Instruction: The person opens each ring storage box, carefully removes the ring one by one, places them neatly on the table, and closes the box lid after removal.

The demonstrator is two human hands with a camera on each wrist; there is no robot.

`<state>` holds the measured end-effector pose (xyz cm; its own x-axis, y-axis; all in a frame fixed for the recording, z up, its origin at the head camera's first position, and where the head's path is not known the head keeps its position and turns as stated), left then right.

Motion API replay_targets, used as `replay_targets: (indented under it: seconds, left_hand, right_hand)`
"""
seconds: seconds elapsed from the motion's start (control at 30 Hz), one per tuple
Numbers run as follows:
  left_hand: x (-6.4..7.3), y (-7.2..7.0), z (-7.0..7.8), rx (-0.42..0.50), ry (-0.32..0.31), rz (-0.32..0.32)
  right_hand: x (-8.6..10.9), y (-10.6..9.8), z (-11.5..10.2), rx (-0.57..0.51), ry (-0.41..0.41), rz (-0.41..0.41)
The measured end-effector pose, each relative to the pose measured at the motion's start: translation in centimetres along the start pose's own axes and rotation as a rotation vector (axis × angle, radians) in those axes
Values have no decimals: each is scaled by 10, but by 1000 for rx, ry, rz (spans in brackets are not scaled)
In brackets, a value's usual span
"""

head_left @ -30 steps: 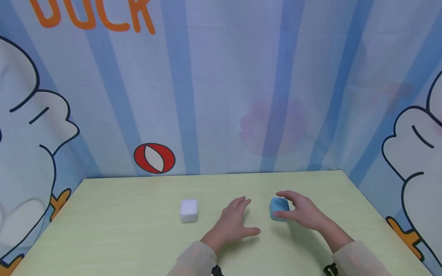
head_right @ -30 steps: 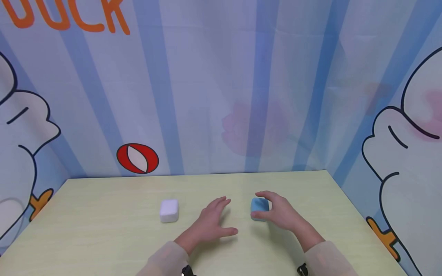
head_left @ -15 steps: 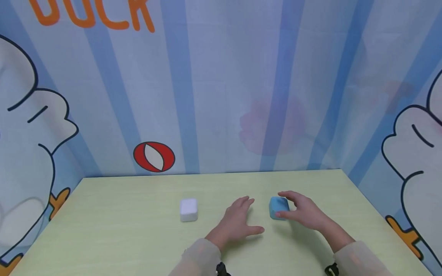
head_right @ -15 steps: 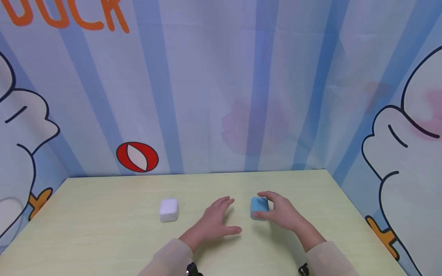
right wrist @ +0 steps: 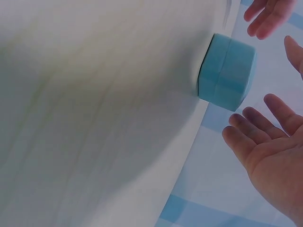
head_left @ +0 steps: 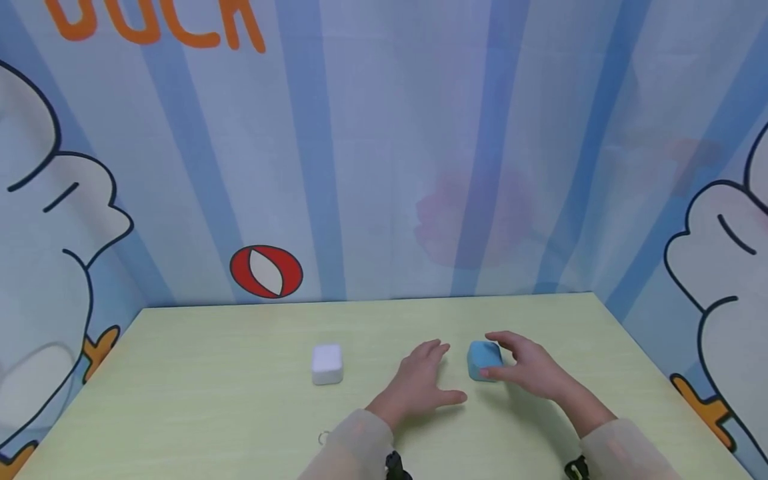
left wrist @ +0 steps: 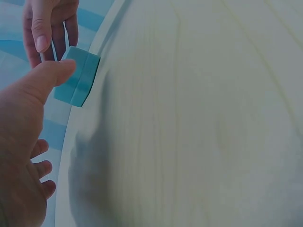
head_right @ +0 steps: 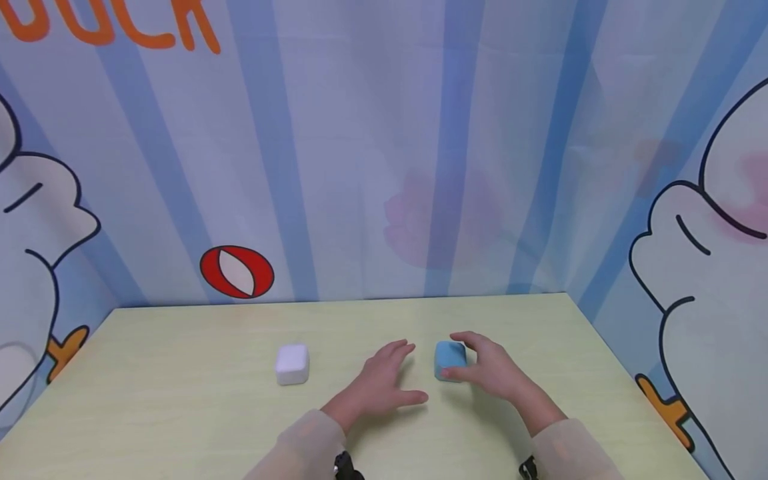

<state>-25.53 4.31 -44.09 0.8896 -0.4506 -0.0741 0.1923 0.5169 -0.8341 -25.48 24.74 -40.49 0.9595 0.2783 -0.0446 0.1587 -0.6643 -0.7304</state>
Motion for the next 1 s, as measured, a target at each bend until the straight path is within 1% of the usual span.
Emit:
replay_targets:
  seconds: [0.2, 0.63, 0.83, 1.0]
  left_hand:
    - [-6, 5, 1, -25, 9, -8]
    - [-16, 12, 8, -55, 26, -2]
    - [-22, 16, 9, -95, 27, -3]
    - [-25, 18, 10, -125, 24, -7]
  right_hand:
    - [-2, 0, 5, 9, -10, 9]
    - [-5, 2, 12, -17, 4, 0]
    - [-5, 3, 13, -30, 23, -21]
    - [-6, 3, 14, -27, 23, -27]
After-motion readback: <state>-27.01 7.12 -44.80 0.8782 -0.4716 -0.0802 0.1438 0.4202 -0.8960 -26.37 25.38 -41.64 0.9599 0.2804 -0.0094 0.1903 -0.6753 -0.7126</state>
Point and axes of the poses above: each hand's wrist, its own x-axis away from the middle knuckle, its own y-axis out of the palm, z = x × y, the point moved 3 cm from there along -x, towards the middle knuckle, and after that the axes turned 2 degrees about z, right-handed, at the moved point
